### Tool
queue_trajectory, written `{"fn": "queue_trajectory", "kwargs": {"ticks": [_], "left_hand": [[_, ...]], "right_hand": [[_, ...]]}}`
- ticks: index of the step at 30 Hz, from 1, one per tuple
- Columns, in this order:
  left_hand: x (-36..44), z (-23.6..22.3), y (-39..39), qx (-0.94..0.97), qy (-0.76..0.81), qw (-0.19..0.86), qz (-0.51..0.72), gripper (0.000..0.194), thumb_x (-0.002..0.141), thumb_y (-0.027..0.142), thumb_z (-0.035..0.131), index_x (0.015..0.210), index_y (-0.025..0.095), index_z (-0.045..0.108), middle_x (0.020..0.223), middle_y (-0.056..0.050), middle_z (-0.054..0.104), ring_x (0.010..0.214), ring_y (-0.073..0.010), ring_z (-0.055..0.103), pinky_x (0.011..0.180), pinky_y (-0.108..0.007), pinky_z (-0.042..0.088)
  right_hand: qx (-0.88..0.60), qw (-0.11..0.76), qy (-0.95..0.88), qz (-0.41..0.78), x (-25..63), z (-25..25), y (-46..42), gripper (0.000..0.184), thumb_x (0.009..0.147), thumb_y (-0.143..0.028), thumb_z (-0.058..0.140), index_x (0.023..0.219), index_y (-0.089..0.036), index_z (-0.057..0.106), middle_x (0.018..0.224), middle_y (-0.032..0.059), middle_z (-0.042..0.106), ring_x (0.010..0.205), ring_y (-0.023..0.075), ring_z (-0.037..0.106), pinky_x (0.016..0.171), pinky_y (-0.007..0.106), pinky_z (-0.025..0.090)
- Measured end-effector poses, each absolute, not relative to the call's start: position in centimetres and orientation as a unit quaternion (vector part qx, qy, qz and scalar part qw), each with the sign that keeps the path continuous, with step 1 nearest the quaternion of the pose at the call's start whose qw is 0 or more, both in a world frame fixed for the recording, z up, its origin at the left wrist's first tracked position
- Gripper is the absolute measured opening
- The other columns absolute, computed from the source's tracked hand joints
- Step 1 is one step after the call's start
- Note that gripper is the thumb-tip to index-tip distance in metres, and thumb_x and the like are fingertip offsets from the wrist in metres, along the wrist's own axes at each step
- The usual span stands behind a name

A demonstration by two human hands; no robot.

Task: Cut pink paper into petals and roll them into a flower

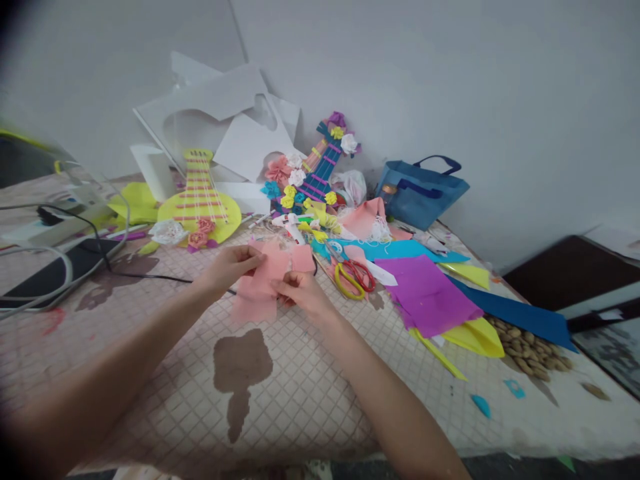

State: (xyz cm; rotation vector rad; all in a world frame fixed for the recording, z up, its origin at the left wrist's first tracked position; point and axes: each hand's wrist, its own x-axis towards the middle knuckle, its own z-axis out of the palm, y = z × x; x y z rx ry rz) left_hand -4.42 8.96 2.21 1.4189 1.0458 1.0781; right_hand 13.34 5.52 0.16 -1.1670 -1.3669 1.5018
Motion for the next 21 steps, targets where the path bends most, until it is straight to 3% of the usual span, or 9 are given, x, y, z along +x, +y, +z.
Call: {"fn": "queue_trajectory", "kwargs": {"ticks": [14, 21], "left_hand": [[-4.63, 3.04, 8.69, 0.572, 0.440, 0.517, 0.461, 0.027, 0.068, 0.037, 0.067, 0.062, 0.014, 0.054, 0.057, 0.003, 0.049, 0.053, -0.0069, 0.045, 0.056, -0.022, 0.042], [-4.23, 2.56, 8.51, 0.584, 0.439, 0.541, 0.417, 0.027, 0.067, 0.037, 0.067, 0.064, 0.013, 0.056, 0.057, 0.002, 0.051, 0.054, -0.0077, 0.048, 0.057, -0.022, 0.043]], "right_hand": [[-0.443, 0.357, -0.580, 0.584, 13.33, 0.33, 5.26, 0.036, 0.065, -0.049, 0.071, 0.064, -0.019, 0.052, 0.058, -0.0016, 0.061, 0.041, 0.0065, 0.046, 0.036, 0.019, 0.031], [-0.440, 0.474, -0.525, 0.553, 13.49, 0.74, 5.75, 0.036, 0.067, -0.050, 0.069, 0.065, -0.021, 0.047, 0.050, -0.0068, 0.045, 0.040, 0.0064, 0.039, 0.035, 0.020, 0.022]]}}
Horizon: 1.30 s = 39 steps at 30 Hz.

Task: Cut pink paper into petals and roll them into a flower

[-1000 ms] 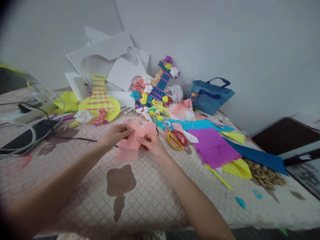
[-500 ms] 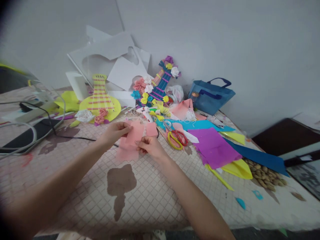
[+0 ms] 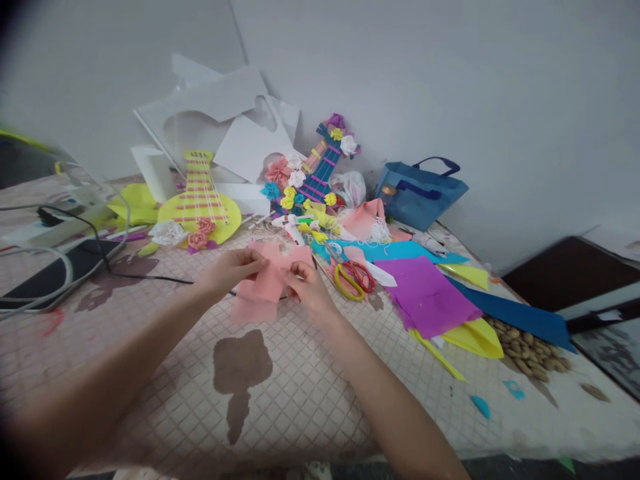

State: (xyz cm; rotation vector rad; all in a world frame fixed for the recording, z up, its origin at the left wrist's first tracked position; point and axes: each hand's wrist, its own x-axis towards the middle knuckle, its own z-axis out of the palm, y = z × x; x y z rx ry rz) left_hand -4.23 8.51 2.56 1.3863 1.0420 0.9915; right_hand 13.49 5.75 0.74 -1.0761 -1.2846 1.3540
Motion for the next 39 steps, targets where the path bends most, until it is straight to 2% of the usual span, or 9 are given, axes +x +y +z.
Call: {"fn": "queue_trajectory", "kwargs": {"ticks": [13, 17, 22, 24, 26, 29, 32, 36, 39], "left_hand": [[-4.1, 2.2, 8.6, 0.630, 0.415, 0.512, 0.411, 0.025, 0.072, 0.036, 0.065, 0.065, 0.013, 0.056, 0.057, 0.002, 0.049, 0.054, -0.0082, 0.047, 0.054, -0.022, 0.040], [-3.9, 2.4, 8.4, 0.676, 0.399, 0.352, 0.510, 0.019, 0.078, 0.032, 0.060, 0.071, 0.015, 0.056, 0.066, 0.000, 0.056, 0.061, -0.0114, 0.052, 0.058, -0.024, 0.044], [-3.9, 3.5, 7.4, 0.803, 0.258, 0.043, 0.535, 0.004, 0.083, 0.020, 0.058, 0.080, 0.019, 0.061, 0.097, -0.006, 0.063, 0.094, -0.0175, 0.057, 0.082, -0.034, 0.046], [-3.9, 3.6, 7.1, 0.838, 0.206, -0.024, 0.505, 0.004, 0.082, 0.018, 0.059, 0.082, 0.021, 0.062, 0.108, -0.007, 0.062, 0.103, -0.0198, 0.055, 0.088, -0.038, 0.043], [-3.8, 3.4, 7.0, 0.855, 0.187, -0.046, 0.482, 0.005, 0.082, 0.020, 0.060, 0.086, 0.022, 0.062, 0.117, -0.008, 0.059, 0.111, -0.0220, 0.052, 0.092, -0.040, 0.041], [-3.7, 3.0, 7.2, 0.842, 0.232, 0.026, 0.486, 0.025, 0.081, 0.030, 0.062, 0.105, 0.023, 0.059, 0.128, -0.010, 0.053, 0.119, -0.0248, 0.046, 0.097, -0.043, 0.038], [-3.5, 2.5, 7.9, 0.747, 0.344, 0.248, 0.512, 0.043, 0.083, 0.044, 0.055, 0.118, 0.020, 0.051, 0.122, -0.013, 0.056, 0.113, -0.0246, 0.052, 0.091, -0.042, 0.042], [-3.5, 1.8, 8.7, 0.527, 0.411, 0.590, 0.453, 0.052, 0.083, 0.060, 0.041, 0.092, 0.013, 0.060, 0.085, -0.011, 0.066, 0.078, -0.0199, 0.063, 0.070, -0.033, 0.048], [-3.4, 1.8, 8.7, 0.487, 0.390, 0.644, 0.443, 0.044, 0.077, 0.057, 0.054, 0.079, 0.013, 0.061, 0.075, -0.006, 0.063, 0.069, -0.0150, 0.060, 0.065, -0.027, 0.046]], "right_hand": [[-0.436, 0.546, -0.448, 0.558, 13.7, 0.7, 6.2, 0.035, 0.064, -0.051, 0.071, 0.069, -0.019, 0.057, 0.061, -0.0038, 0.052, 0.044, 0.0053, 0.042, 0.035, 0.017, 0.027], [-0.464, 0.530, -0.406, 0.582, 14.1, 0.6, 6.4, 0.051, 0.069, -0.068, 0.056, 0.074, -0.017, 0.061, 0.062, -0.0018, 0.056, 0.040, 0.0048, 0.042, 0.032, 0.017, 0.025], [-0.393, 0.345, -0.370, 0.768, 14.7, 1.4, 6.5, 0.073, 0.071, -0.081, 0.031, 0.061, -0.014, 0.058, 0.047, 0.0003, 0.049, 0.034, 0.0072, 0.037, 0.031, 0.019, 0.018], [-0.365, 0.343, -0.350, 0.791, 14.7, 1.7, 6.4, 0.061, 0.073, -0.073, 0.043, 0.066, -0.015, 0.059, 0.052, 0.0010, 0.053, 0.038, 0.0081, 0.041, 0.032, 0.019, 0.021], [-0.370, 0.403, -0.340, 0.765, 14.7, 1.9, 6.3, 0.036, 0.071, -0.052, 0.064, 0.071, -0.017, 0.059, 0.056, -0.0014, 0.056, 0.043, 0.0078, 0.044, 0.034, 0.019, 0.026], [-0.397, 0.502, -0.362, 0.678, 14.5, 1.8, 6.3, 0.022, 0.063, -0.032, 0.074, 0.071, -0.020, 0.057, 0.059, -0.0054, 0.054, 0.047, 0.0070, 0.045, 0.038, 0.018, 0.032], [-0.416, 0.535, -0.437, 0.591, 14.3, 1.4, 6.2, 0.024, 0.065, -0.037, 0.072, 0.067, -0.020, 0.054, 0.056, -0.0061, 0.048, 0.048, 0.0074, 0.042, 0.041, 0.019, 0.035], [-0.419, 0.536, -0.518, 0.518, 13.9, 1.0, 6.1, 0.028, 0.071, -0.041, 0.066, 0.062, -0.019, 0.051, 0.057, -0.0052, 0.044, 0.049, 0.0082, 0.040, 0.042, 0.020, 0.034], [-0.430, 0.526, -0.529, 0.509, 13.8, 0.6, 6.1, 0.031, 0.072, -0.041, 0.065, 0.059, -0.019, 0.047, 0.056, -0.0053, 0.041, 0.048, 0.0080, 0.038, 0.042, 0.021, 0.033]]}}
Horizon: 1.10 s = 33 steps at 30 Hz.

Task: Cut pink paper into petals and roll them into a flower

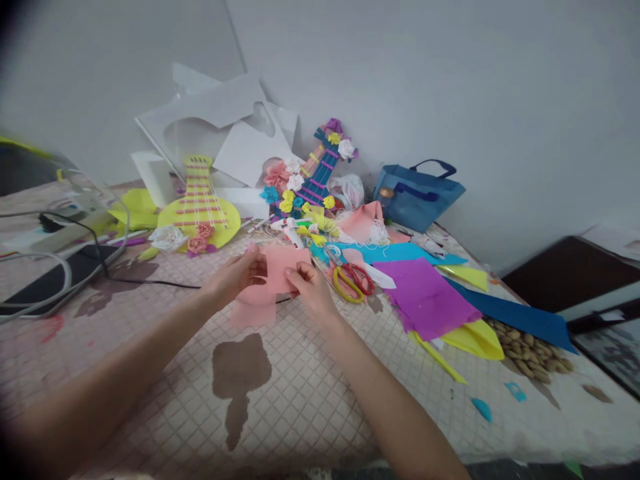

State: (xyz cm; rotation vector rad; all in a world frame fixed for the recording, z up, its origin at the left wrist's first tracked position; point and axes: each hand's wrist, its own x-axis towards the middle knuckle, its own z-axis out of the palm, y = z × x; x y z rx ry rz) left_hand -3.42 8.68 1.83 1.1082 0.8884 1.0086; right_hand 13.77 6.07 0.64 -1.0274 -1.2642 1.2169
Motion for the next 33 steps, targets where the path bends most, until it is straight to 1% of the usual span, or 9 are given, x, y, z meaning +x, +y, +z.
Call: {"fn": "queue_trajectory", "kwargs": {"ticks": [3, 5, 10, 13, 20, 25, 30, 33], "left_hand": [[-3.40, 2.24, 8.16, 0.528, 0.398, 0.600, 0.449, 0.033, 0.070, 0.047, 0.067, 0.073, 0.014, 0.060, 0.069, -0.001, 0.059, 0.067, -0.0114, 0.056, 0.064, -0.024, 0.045], [-3.42, 2.46, 7.90, 0.543, 0.413, 0.568, 0.460, 0.031, 0.067, 0.042, 0.071, 0.069, 0.014, 0.058, 0.065, 0.001, 0.055, 0.063, -0.0094, 0.053, 0.063, -0.022, 0.044], [-3.49, 2.43, 7.94, 0.558, 0.421, 0.542, 0.468, 0.030, 0.068, 0.041, 0.069, 0.064, 0.015, 0.056, 0.059, 0.003, 0.052, 0.056, -0.0072, 0.049, 0.059, -0.021, 0.042], [-3.45, 2.22, 8.07, 0.569, 0.417, 0.543, 0.455, 0.029, 0.069, 0.040, 0.068, 0.064, 0.014, 0.057, 0.058, 0.003, 0.052, 0.055, -0.0072, 0.049, 0.058, -0.022, 0.042], [-3.20, 1.93, 7.92, 0.583, 0.398, 0.565, 0.426, 0.026, 0.067, 0.037, 0.070, 0.063, 0.014, 0.058, 0.059, 0.001, 0.055, 0.056, -0.0082, 0.051, 0.057, -0.023, 0.042], [-3.28, 2.20, 7.87, 0.570, 0.411, 0.567, 0.430, 0.026, 0.065, 0.038, 0.070, 0.062, 0.015, 0.059, 0.059, 0.001, 0.055, 0.056, -0.0089, 0.050, 0.057, -0.024, 0.043], [-3.38, 2.18, 8.02, 0.566, 0.419, 0.568, 0.426, 0.026, 0.064, 0.038, 0.071, 0.061, 0.015, 0.059, 0.059, 0.000, 0.055, 0.056, -0.0097, 0.051, 0.057, -0.025, 0.043], [-3.56, 2.13, 8.21, 0.563, 0.425, 0.560, 0.435, 0.028, 0.065, 0.039, 0.071, 0.062, 0.015, 0.058, 0.058, 0.001, 0.054, 0.055, -0.0088, 0.049, 0.058, -0.025, 0.042]], "right_hand": [[-0.432, 0.511, -0.533, 0.518, 13.80, 0.33, 6.13, 0.033, 0.072, -0.042, 0.065, 0.059, -0.019, 0.045, 0.056, -0.0053, 0.039, 0.049, 0.0085, 0.038, 0.043, 0.021, 0.035], [-0.429, 0.499, -0.542, 0.523, 13.84, 0.20, 6.17, 0.033, 0.072, -0.043, 0.065, 0.059, -0.019, 0.046, 0.057, -0.0049, 0.040, 0.051, 0.0093, 0.040, 0.043, 0.021, 0.036], [-0.421, 0.483, -0.548, 0.537, 13.72, 0.15, 6.20, 0.034, 0.072, -0.047, 0.065, 0.061, -0.019, 0.048, 0.060, -0.0037, 0.042, 0.054, 0.0099, 0.040, 0.045, 0.021, 0.035], [-0.425, 0.512, -0.522, 0.534, 13.62, 0.23, 6.23, 0.036, 0.071, -0.047, 0.066, 0.061, -0.019, 0.047, 0.060, -0.0040, 0.041, 0.055, 0.0094, 0.039, 0.047, 0.021, 0.034], [-0.426, 0.553, -0.497, 0.515, 13.79, 0.52, 6.18, 0.030, 0.070, -0.045, 0.067, 0.064, -0.019, 0.053, 0.062, -0.0037, 0.045, 0.057, 0.0096, 0.042, 0.051, 0.021, 0.038], [-0.432, 0.550, -0.484, 0.527, 13.82, 0.57, 6.20, 0.031, 0.072, -0.050, 0.063, 0.068, -0.020, 0.056, 0.065, -0.0026, 0.050, 0.057, 0.0111, 0.047, 0.051, 0.023, 0.042], [-0.447, 0.556, -0.473, 0.517, 13.84, 0.75, 6.23, 0.032, 0.068, -0.051, 0.066, 0.070, -0.020, 0.058, 0.062, -0.0025, 0.053, 0.054, 0.0111, 0.049, 0.049, 0.023, 0.041], [-0.450, 0.525, -0.474, 0.545, 13.82, 0.78, 6.13, 0.036, 0.070, -0.054, 0.063, 0.067, -0.019, 0.056, 0.063, -0.0017, 0.054, 0.057, 0.0117, 0.051, 0.049, 0.023, 0.042]]}}
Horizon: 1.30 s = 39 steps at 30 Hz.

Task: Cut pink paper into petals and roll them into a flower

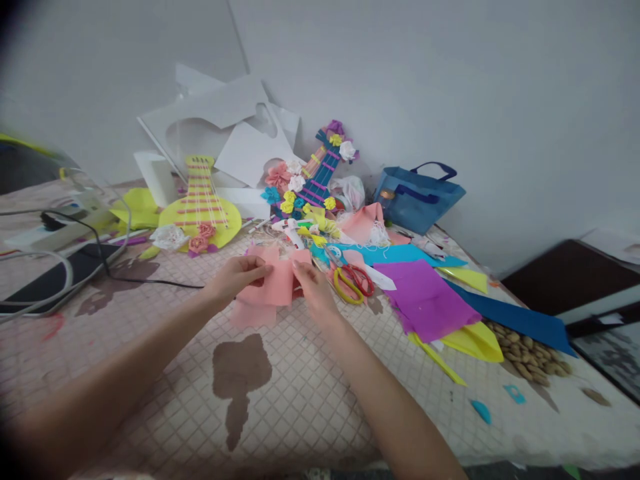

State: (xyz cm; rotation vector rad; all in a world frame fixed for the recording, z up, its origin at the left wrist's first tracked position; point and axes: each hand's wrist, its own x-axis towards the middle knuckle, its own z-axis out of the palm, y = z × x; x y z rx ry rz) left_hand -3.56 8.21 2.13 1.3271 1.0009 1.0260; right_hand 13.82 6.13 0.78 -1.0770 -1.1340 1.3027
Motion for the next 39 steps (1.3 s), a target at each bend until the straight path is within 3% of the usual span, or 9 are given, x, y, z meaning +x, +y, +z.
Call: {"fn": "queue_trajectory", "kwargs": {"ticks": [5, 11, 14, 17, 20, 24, 32, 39], "left_hand": [[-3.9, 2.3, 8.4, 0.544, 0.435, 0.555, 0.454, 0.030, 0.064, 0.040, 0.071, 0.062, 0.014, 0.056, 0.058, 0.002, 0.053, 0.054, -0.0076, 0.047, 0.057, -0.023, 0.040], [-4.3, 2.4, 8.6, 0.526, 0.444, 0.551, 0.472, 0.029, 0.064, 0.039, 0.072, 0.065, 0.014, 0.056, 0.062, 0.001, 0.055, 0.059, -0.0087, 0.051, 0.061, -0.023, 0.043], [-4.4, 2.4, 8.7, 0.503, 0.427, 0.596, 0.458, 0.032, 0.067, 0.042, 0.071, 0.082, 0.016, 0.061, 0.077, -0.002, 0.062, 0.069, -0.0116, 0.057, 0.066, -0.026, 0.046], [-4.2, 2.4, 8.6, 0.467, 0.402, 0.665, 0.423, 0.049, 0.060, 0.039, 0.078, 0.101, 0.019, 0.060, 0.092, -0.006, 0.065, 0.077, -0.0151, 0.061, 0.068, -0.029, 0.049], [-4.0, 2.1, 8.6, 0.463, 0.414, 0.666, 0.413, 0.060, 0.049, 0.029, 0.084, 0.102, 0.018, 0.059, 0.087, -0.006, 0.066, 0.076, -0.0178, 0.063, 0.067, -0.031, 0.049], [-4.1, 1.7, 8.6, 0.497, 0.457, 0.614, 0.409, 0.068, 0.046, 0.027, 0.085, 0.108, 0.019, 0.059, 0.075, -0.003, 0.067, 0.071, -0.0191, 0.064, 0.064, -0.030, 0.048], [-3.9, 2.2, 8.4, 0.468, 0.483, 0.597, 0.437, 0.056, 0.050, 0.027, 0.082, 0.100, 0.017, 0.060, 0.066, 0.001, 0.061, 0.056, -0.0120, 0.056, 0.051, -0.023, 0.038], [-3.9, 2.2, 8.6, 0.457, 0.460, 0.597, 0.472, 0.046, 0.054, 0.031, 0.077, 0.094, 0.016, 0.060, 0.069, 0.001, 0.059, 0.056, -0.0100, 0.053, 0.049, -0.021, 0.033]], "right_hand": [[-0.444, 0.488, -0.534, 0.528, 13.8, 0.5, 6.0, 0.034, 0.066, -0.048, 0.070, 0.062, -0.018, 0.054, 0.054, -0.0053, 0.046, 0.048, 0.0073, 0.042, 0.045, 0.021, 0.037], [-0.436, 0.455, -0.536, 0.562, 14.0, 0.1, 6.2, 0.035, 0.066, -0.049, 0.070, 0.065, -0.018, 0.053, 0.056, -0.0044, 0.051, 0.050, 0.0087, 0.048, 0.045, 0.021, 0.040], [-0.429, 0.450, -0.560, 0.547, 13.9, -0.1, 6.1, 0.034, 0.068, -0.047, 0.069, 0.063, -0.018, 0.050, 0.054, -0.0045, 0.052, 0.048, 0.0082, 0.048, 0.045, 0.021, 0.039], [-0.428, 0.440, -0.584, 0.531, 13.6, 0.0, 5.9, 0.033, 0.070, -0.046, 0.067, 0.063, -0.019, 0.051, 0.053, -0.0053, 0.050, 0.047, 0.0077, 0.046, 0.045, 0.021, 0.038], [-0.428, 0.426, -0.600, 0.525, 13.2, 0.0, 5.6, 0.033, 0.069, -0.047, 0.068, 0.065, -0.019, 0.052, 0.055, -0.0052, 0.050, 0.046, 0.0077, 0.046, 0.044, 0.021, 0.038], [-0.422, 0.416, -0.621, 0.513, 12.8, -0.2, 5.4, 0.033, 0.068, -0.048, 0.068, 0.066, -0.018, 0.053, 0.058, -0.0045, 0.051, 0.047, 0.0078, 0.045, 0.046, 0.022, 0.037], [-0.428, 0.412, -0.631, 0.500, 12.8, -0.1, 5.2, 0.033, 0.070, -0.048, 0.066, 0.065, -0.019, 0.052, 0.057, -0.0044, 0.048, 0.049, 0.0087, 0.045, 0.048, 0.022, 0.036], [-0.430, 0.412, -0.633, 0.494, 12.6, -0.1, 5.1, 0.033, 0.069, -0.048, 0.066, 0.065, -0.019, 0.053, 0.058, -0.0040, 0.050, 0.050, 0.0092, 0.045, 0.048, 0.022, 0.036]]}}
